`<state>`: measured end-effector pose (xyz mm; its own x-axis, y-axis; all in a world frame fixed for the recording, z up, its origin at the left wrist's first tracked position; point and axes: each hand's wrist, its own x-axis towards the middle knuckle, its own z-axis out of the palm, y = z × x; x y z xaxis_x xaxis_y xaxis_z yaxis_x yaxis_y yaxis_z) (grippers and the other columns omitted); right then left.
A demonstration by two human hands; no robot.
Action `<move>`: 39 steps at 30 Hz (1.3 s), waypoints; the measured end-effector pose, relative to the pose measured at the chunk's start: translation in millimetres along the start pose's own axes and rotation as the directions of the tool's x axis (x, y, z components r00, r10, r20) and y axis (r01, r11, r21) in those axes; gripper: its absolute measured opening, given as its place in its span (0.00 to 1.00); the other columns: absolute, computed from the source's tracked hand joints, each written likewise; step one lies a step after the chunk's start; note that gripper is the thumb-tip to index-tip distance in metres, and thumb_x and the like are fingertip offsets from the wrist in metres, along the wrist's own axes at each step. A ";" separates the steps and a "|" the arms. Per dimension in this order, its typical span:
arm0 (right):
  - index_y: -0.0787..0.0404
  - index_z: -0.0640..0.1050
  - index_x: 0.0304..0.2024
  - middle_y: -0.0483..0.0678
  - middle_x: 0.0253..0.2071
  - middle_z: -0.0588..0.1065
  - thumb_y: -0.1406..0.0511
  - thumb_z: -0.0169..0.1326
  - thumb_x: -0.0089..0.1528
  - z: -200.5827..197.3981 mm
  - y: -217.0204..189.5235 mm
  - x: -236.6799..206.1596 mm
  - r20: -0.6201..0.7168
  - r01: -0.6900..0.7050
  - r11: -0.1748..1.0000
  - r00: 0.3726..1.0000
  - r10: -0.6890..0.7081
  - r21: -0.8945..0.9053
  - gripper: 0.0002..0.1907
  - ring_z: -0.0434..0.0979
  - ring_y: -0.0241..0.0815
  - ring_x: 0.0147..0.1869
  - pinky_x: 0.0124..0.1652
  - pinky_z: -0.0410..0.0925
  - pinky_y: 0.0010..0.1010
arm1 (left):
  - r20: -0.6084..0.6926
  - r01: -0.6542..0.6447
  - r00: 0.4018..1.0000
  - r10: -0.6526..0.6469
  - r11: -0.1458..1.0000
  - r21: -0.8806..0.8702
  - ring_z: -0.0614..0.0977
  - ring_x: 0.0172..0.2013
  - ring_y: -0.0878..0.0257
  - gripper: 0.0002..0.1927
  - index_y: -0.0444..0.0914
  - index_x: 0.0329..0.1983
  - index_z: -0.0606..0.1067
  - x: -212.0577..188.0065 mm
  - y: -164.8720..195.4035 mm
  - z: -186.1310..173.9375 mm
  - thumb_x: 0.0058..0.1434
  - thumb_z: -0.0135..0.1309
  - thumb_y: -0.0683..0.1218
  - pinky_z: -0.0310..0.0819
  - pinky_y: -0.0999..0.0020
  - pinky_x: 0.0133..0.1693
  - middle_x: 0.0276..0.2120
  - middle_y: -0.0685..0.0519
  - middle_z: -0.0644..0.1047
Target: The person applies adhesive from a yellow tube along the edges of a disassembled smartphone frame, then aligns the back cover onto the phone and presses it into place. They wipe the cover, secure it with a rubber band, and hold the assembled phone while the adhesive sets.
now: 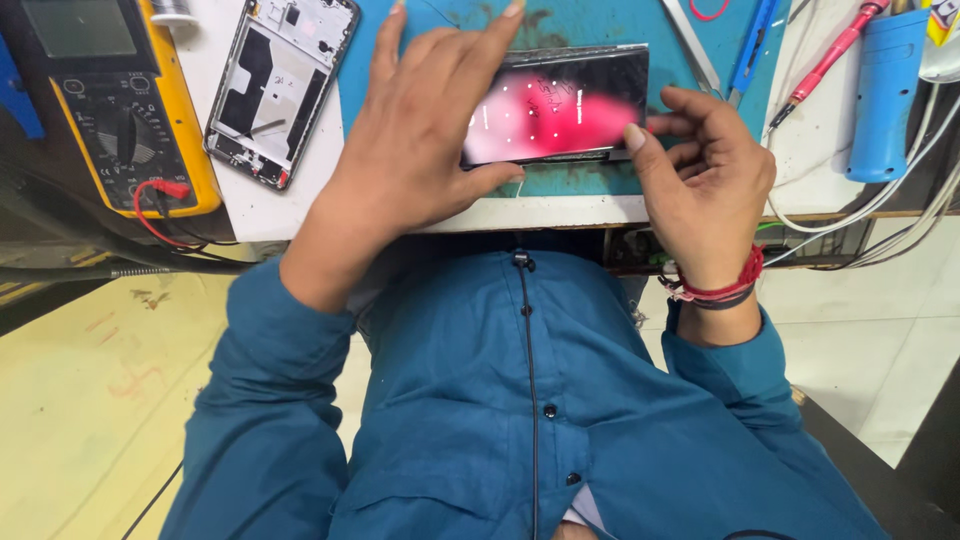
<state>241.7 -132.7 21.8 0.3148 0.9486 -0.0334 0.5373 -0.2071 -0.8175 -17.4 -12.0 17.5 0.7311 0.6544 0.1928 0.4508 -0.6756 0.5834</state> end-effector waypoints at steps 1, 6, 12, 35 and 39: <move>0.69 0.77 0.59 0.50 0.44 0.81 0.70 0.67 0.70 1.3 1.8 0.0 -0.004 -0.010 1.000 1.000 0.010 0.027 0.17 0.75 0.27 0.38 0.37 0.68 0.18 | -0.011 0.008 1.000 -0.008 1.000 -0.008 0.70 0.65 0.48 0.58 0.38 0.77 0.51 -3.6 -2.0 2.5 0.53 0.75 0.56 0.40 0.38 0.73 0.59 0.47 0.72; 0.71 0.77 0.55 0.49 0.42 0.81 0.73 0.67 0.72 8.9 8.2 -1.2 -0.019 -0.043 0.987 0.999 0.046 0.157 0.13 0.76 0.26 0.39 0.38 0.69 0.15 | -0.093 0.015 0.996 -0.018 0.999 -0.035 0.70 0.67 0.49 0.59 0.41 0.78 0.49 -20.9 -17.1 11.1 0.53 0.75 0.56 0.34 0.37 0.75 0.59 0.47 0.72; 0.72 0.76 0.55 0.50 0.43 0.80 0.75 0.67 0.72 14.7 12.1 -2.8 -0.027 -0.039 0.976 0.999 0.046 0.213 0.13 0.78 0.29 0.41 0.41 0.70 0.16 | -0.130 0.022 0.991 -0.028 0.999 -0.049 0.71 0.66 0.52 0.60 0.42 0.78 0.48 -27.5 -26.8 19.1 0.53 0.76 0.57 0.30 0.37 0.75 0.60 0.49 0.72; 0.71 0.74 0.60 0.52 0.46 0.81 0.66 0.62 0.75 9.2 17.0 32.0 0.047 -0.173 0.837 0.983 0.175 0.518 0.17 0.75 0.30 0.34 0.34 0.65 0.18 | -0.218 0.096 0.970 -0.104 0.994 -0.045 0.63 0.72 0.48 0.61 0.37 0.77 0.49 -27.5 -26.1 25.1 0.56 0.72 0.70 0.26 0.35 0.73 0.71 0.45 0.62; 0.71 0.72 0.63 0.56 0.50 0.81 0.63 0.62 0.75 5.9 22.3 36.9 0.082 -0.199 0.800 0.979 0.185 0.565 0.21 0.77 0.33 0.34 0.33 0.65 0.18 | -0.239 0.146 0.960 -0.144 0.989 -0.010 0.62 0.75 0.47 0.63 0.37 0.78 0.49 -39.7 -30.4 21.9 0.57 0.68 0.75 0.28 0.33 0.75 0.73 0.45 0.61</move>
<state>260.7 -100.9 -1.0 0.3434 0.9102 -0.2316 -0.0749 -0.2193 -0.9728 -48.9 -24.9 -25.1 0.5150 0.8068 0.2897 0.5477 -0.5697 0.6128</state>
